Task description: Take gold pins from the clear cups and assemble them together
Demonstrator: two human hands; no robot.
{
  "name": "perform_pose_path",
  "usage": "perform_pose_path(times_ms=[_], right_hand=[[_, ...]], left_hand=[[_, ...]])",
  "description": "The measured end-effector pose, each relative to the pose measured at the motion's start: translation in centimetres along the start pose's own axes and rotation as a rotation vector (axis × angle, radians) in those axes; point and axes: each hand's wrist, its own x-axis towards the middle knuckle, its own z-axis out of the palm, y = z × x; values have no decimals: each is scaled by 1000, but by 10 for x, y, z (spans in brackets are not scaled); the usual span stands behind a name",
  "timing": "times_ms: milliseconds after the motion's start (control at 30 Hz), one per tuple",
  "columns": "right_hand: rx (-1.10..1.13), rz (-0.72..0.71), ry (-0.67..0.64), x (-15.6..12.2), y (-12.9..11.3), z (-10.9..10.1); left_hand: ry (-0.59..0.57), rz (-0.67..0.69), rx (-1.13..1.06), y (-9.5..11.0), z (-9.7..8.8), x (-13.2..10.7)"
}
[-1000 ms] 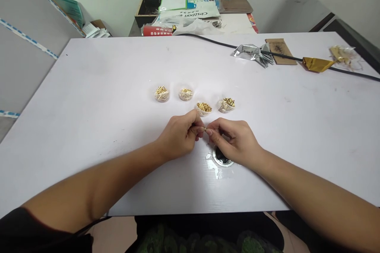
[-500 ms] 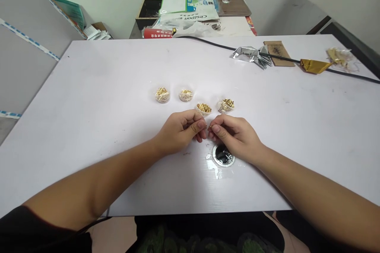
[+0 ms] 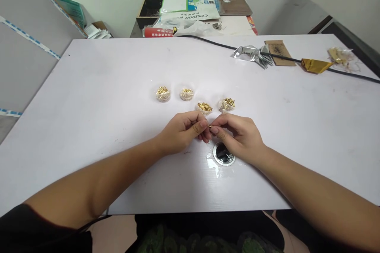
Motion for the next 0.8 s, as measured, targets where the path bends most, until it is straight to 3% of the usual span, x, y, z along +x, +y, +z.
perform_pose_path(times_ms=[300,800], right_hand=[[36,61,29,0,1,-2],[-45,40,12,-1,2,-5]], left_hand=[[38,-42,-64,-2,-2,1],[38,-127,-65,3,-4,2]])
